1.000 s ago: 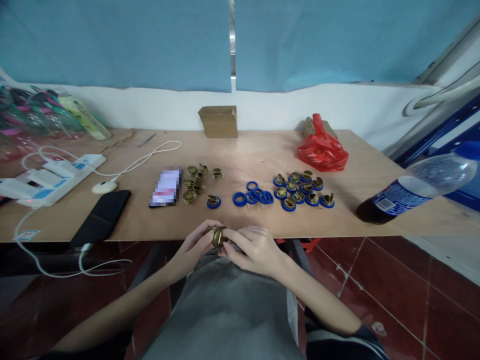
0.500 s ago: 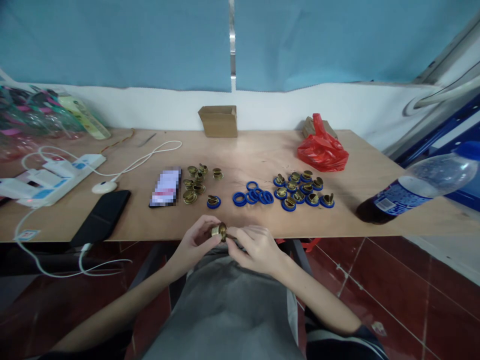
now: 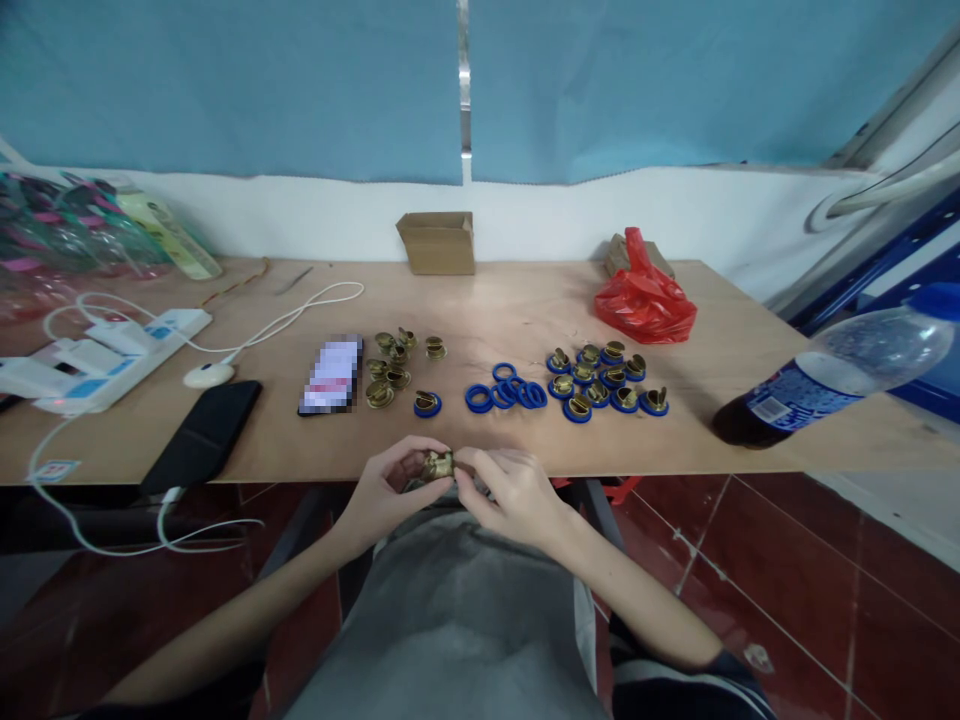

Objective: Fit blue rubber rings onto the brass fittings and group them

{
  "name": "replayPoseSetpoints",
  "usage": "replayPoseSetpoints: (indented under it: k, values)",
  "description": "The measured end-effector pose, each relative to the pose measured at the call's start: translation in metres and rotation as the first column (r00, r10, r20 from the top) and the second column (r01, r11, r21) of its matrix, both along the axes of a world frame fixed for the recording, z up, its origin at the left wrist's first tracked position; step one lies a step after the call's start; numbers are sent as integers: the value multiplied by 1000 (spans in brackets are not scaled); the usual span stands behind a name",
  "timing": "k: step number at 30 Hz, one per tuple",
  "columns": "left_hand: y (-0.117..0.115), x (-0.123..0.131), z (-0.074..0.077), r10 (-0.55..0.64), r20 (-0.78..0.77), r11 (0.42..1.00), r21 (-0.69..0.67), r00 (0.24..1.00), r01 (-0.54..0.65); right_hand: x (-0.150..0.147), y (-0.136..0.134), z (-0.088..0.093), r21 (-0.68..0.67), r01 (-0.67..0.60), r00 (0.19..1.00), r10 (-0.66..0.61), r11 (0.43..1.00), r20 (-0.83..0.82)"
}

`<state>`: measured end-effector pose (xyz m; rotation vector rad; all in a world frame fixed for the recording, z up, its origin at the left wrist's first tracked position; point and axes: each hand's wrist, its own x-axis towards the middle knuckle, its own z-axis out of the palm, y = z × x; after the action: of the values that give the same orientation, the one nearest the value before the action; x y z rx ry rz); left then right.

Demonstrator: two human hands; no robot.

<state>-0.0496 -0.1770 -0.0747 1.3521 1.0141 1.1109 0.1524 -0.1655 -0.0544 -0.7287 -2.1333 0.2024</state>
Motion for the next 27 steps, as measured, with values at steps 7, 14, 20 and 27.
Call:
replayPoseSetpoints:
  k: [7,14,20,27]
  values:
    - [1,-1,-3,89,-216,964,265,972,-29,0,0,-1,-18,-13,1000,13,1000,12]
    - [4,-2,-8,116,-300,937,348,947,-5,1,0,-2,-48,-8,999,10,999,38]
    - [9,-6,-14,131,-338,929,370,932,4,0,2,-2,-48,3,997,1,999,74]
    - [12,-12,-20,151,-362,951,307,920,-36,1,3,-5,-63,24,993,-17,998,116]
